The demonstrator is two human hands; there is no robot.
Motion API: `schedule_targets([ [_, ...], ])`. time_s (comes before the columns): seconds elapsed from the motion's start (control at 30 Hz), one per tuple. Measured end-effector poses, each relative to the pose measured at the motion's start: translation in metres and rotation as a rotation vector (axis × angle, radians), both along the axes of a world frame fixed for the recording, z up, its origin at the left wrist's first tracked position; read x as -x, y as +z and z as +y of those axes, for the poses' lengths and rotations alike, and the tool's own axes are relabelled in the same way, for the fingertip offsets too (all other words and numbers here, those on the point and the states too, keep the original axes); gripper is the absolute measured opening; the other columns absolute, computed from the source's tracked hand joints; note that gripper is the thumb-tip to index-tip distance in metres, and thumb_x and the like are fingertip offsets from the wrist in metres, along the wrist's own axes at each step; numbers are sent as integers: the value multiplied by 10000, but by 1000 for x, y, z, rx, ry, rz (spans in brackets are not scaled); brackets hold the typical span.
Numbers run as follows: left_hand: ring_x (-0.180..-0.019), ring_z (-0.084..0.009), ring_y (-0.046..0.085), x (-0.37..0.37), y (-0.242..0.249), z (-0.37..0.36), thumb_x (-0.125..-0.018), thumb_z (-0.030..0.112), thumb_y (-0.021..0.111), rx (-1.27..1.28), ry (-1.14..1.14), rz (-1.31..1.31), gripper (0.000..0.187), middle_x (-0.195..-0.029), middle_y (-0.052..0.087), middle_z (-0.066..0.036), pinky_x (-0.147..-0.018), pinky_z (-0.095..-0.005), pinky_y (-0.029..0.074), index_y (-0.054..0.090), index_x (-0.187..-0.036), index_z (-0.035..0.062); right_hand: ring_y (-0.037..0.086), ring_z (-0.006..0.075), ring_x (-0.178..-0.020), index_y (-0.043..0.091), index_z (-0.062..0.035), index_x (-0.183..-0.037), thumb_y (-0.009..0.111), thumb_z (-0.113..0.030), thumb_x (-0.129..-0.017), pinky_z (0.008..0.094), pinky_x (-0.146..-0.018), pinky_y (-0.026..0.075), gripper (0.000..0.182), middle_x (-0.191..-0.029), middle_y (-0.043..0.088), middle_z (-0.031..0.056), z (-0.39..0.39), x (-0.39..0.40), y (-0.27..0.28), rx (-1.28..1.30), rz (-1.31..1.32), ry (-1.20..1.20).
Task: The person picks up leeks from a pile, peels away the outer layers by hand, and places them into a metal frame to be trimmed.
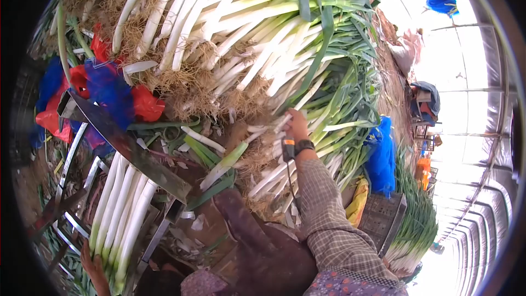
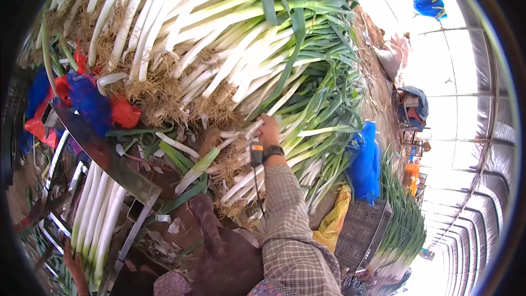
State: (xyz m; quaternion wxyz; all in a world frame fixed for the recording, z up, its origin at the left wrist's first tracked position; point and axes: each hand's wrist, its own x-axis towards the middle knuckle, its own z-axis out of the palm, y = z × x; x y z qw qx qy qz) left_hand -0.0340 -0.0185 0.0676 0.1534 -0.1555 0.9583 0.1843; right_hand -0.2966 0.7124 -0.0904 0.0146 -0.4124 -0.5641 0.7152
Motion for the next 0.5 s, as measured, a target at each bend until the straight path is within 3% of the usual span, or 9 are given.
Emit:
schedule_targets([
  [0.03, -1275, -352, 399, 1, -1, -1, -817, 94, 453, -3, -1, 0, 561, -1372, 464, -177, -1080, -427, 276, 432, -1371, 13, 373, 106, -399, 517, -50, -864, 544, -138, -885, 262, -336, 285, 95, -673, 502, 46, 12, -13, 2, 14, 80, 27],
  [0.17, -1245, -355, 437, 4, 1, 2, -869, 201, 519, 1, -21, 9, 538, -1346, 488, -201, -1044, -439, 321, 444, -1364, 4, 348, 44, -423, 518, -65, -932, 560, -150, -888, 209, -344, 264, 105, -749, 575, 49, 32, -70, 41, -11, -64, 95],
  [0.23, -1185, -375, 504, 21, 31, 34, -925, 310, 592, -13, 18, -15, 544, -1298, 521, -253, -991, -462, 405, 468, -1341, -19, 422, 82, -466, 522, -74, -960, 564, -175, -888, 235, -396, 345, 131, -758, 582, 46, 30, -84, 48, -63, -116, 171],
  [0.33, -1161, -380, 516, 20, 29, 31, -939, 270, 571, 19, -39, -1, 499, -1292, 511, -282, -958, -414, 445, 484, -1318, -43, 506, 132, -547, 518, -76, -986, 569, -209, -887, 290, -473, 420, 174, -764, 586, 45, 21, -64, 47, 82, -57, -31],
  [0.37, -1153, -381, 520, 20, 29, 30, -941, 259, 569, 14, -47, -6, 497, -1293, 510, -277, -950, -418, 454, 472, -1328, -37, 554, 195, -602, 489, -93, -1007, 563, -250, -894, 348, -520, 462, 207, -758, 584, 58, 39, -52, 20, 229, 30, -107],
  [0.43, -1138, -384, 527, 17, 26, 24, -945, 238, 565, 5, -55, -15, 497, -1295, 508, -267, -935, -427, 471, 447, -1350, -25, 586, 222, -657, 459, -97, -1025, 543, -259, -910, 355, -520, 469, 215, -783, 580, 95, 33, -23, 23, 343, 78, -283],
  [0.5, -1226, -360, 448, 1, -1, -5, -884, 188, 504, 8, -45, -10, 519, -1345, 484, -209, -1018, -432, 346, 441, -1366, 5, 628, 253, -772, 460, -30, -993, 539, -265, -919, 402, -665, 537, 259, -852, 597, 135, 46, -10, 15, 177, 112, -115],
])
